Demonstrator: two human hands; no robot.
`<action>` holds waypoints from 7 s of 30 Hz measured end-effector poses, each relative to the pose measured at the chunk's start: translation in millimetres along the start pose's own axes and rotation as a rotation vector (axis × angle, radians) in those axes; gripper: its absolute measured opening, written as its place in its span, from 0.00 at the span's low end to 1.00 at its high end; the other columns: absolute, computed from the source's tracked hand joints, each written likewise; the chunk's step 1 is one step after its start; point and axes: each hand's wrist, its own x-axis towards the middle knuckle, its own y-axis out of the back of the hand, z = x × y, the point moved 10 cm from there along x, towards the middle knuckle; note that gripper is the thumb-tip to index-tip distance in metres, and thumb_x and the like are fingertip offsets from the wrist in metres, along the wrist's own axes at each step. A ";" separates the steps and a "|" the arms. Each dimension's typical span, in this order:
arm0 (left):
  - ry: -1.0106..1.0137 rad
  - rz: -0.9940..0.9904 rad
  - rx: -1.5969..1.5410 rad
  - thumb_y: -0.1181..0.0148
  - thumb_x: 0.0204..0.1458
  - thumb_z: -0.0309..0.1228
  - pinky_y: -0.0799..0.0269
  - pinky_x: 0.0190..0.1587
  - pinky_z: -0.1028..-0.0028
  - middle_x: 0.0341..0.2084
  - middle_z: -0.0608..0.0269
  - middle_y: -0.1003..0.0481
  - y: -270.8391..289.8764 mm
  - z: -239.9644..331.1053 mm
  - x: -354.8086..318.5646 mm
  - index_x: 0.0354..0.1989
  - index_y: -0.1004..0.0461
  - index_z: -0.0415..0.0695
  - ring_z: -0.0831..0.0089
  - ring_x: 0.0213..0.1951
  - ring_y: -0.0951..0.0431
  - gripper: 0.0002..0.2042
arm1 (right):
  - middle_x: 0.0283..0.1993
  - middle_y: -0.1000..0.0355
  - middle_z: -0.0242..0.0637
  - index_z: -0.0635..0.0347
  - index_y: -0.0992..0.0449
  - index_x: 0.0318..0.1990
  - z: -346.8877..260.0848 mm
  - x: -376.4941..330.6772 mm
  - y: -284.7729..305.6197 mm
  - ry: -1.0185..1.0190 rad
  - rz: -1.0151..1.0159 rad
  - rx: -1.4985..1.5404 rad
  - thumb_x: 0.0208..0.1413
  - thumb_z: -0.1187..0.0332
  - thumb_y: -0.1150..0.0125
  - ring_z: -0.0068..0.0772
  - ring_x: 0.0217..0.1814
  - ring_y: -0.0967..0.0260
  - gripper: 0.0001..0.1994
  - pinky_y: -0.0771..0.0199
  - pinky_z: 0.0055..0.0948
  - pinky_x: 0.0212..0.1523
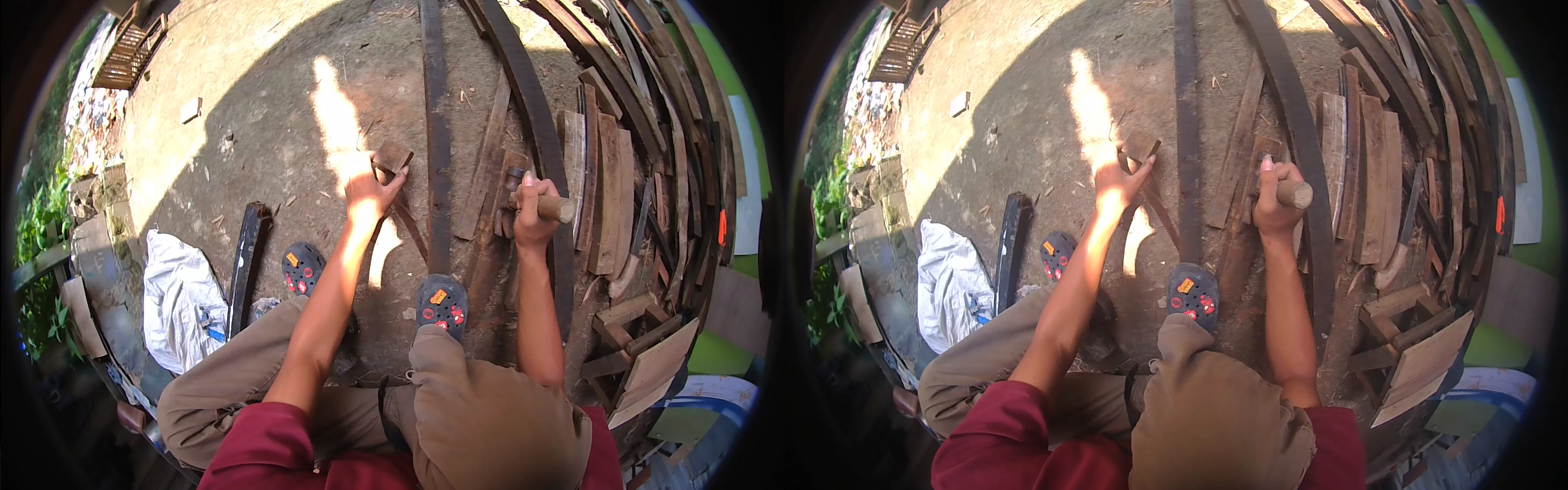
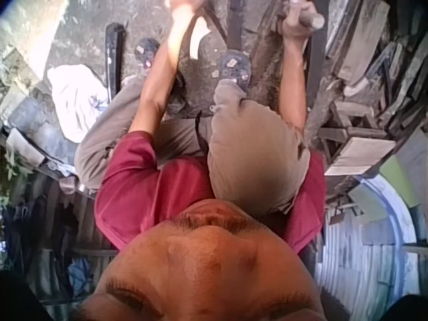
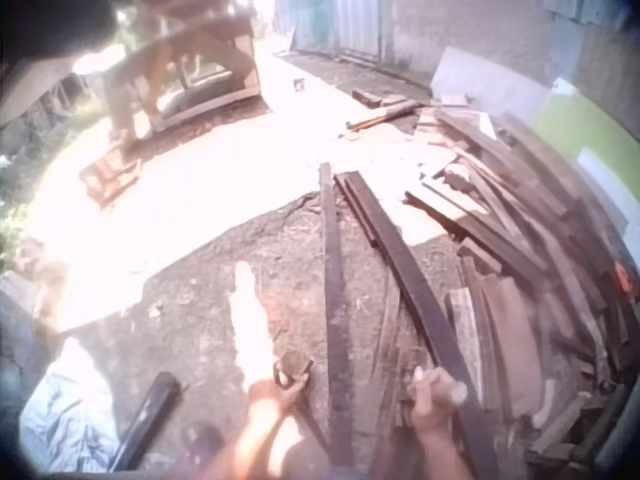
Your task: The person sits on the ground and uses a hammer to strike a long metal strip, repeatedly adjusting its position. They then pick up a hand saw and begin cutting the metal strip.
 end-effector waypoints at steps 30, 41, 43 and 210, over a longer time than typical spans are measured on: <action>0.223 -0.153 -0.603 0.34 0.60 0.34 0.23 0.50 0.70 0.45 0.49 0.19 -1.2 -15.0 2.5 0.56 0.25 0.35 0.69 0.46 0.18 0.20 | 0.30 0.30 0.31 0.62 0.29 0.28 -11.0 -96.7 -26.8 -0.168 -0.351 -0.182 0.64 0.68 0.35 0.24 0.36 0.31 0.13 0.30 0.28 0.43; 0.066 -0.826 -0.884 0.32 0.58 0.26 0.25 0.53 0.71 0.46 0.57 0.20 -19.6 51.7 -73.4 0.56 0.27 0.35 0.73 0.49 0.21 0.19 | 0.57 0.24 0.46 0.66 0.26 0.59 -37.1 -58.5 32.3 -0.420 -0.403 -0.175 0.63 0.73 0.42 0.43 0.62 0.27 0.18 0.35 0.34 0.67; -0.024 -0.825 -0.832 0.31 0.57 0.26 0.25 0.54 0.70 0.46 0.59 0.20 -16.3 74.4 -73.4 0.56 0.26 0.38 0.73 0.50 0.21 0.19 | 0.54 0.23 0.45 0.68 0.25 0.58 -42.7 -39.5 6.6 -0.311 -0.476 -0.251 0.64 0.69 0.39 0.37 0.59 0.26 0.17 0.31 0.33 0.63; -2.026 -0.790 0.498 0.43 0.63 0.37 0.46 0.72 0.48 0.62 0.45 0.32 -80.1 127.1 95.2 0.74 0.43 0.45 0.44 0.63 0.33 0.32 | 0.62 0.34 0.50 0.64 0.29 0.59 -31.3 -373.8 34.2 -0.420 0.678 -1.139 0.61 0.56 0.37 0.53 0.65 0.38 0.26 0.38 0.51 0.65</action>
